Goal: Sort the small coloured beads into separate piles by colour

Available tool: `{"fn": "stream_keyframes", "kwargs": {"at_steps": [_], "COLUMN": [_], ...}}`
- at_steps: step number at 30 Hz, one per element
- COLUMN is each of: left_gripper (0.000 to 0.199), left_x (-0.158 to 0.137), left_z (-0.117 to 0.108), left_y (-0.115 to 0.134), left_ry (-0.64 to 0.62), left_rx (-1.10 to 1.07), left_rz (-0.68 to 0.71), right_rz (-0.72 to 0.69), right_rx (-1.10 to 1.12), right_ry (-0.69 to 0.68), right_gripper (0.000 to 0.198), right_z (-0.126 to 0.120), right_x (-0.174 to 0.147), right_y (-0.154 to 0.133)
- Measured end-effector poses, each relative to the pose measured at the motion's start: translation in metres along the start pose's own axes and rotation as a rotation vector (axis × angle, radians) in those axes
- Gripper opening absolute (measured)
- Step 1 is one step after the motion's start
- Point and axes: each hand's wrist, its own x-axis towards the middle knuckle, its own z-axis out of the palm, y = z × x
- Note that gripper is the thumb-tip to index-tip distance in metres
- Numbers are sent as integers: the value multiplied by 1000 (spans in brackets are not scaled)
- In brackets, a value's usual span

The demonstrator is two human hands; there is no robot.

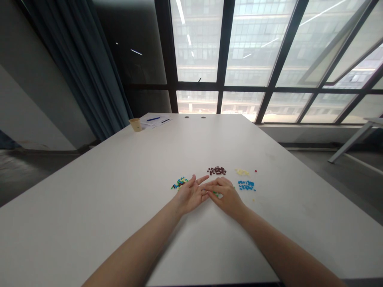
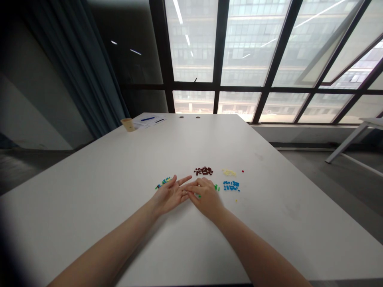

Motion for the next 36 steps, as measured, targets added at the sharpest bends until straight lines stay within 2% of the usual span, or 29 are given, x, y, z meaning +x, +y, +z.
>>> {"fn": "stream_keyframes", "kwargs": {"at_steps": [8,17,24,36], "left_gripper": [44,43,44,45], "left_x": [2,1,1,1], "left_z": [1,9,7,12], "left_y": [-2,-5,-4,-7], "left_ry": [4,21,8,29], "left_rx": [8,15,27,88], "left_rz": [16,37,50,61], "right_rz": [18,9,26,71], "right_rx": [54,50,72,87], "right_ry": [52,16,77,38], "right_gripper": [17,17,10,9], "right_z": [0,3,2,9], "right_x": [2,0,1,1], "right_y": [1,-3,-2,-7]}}
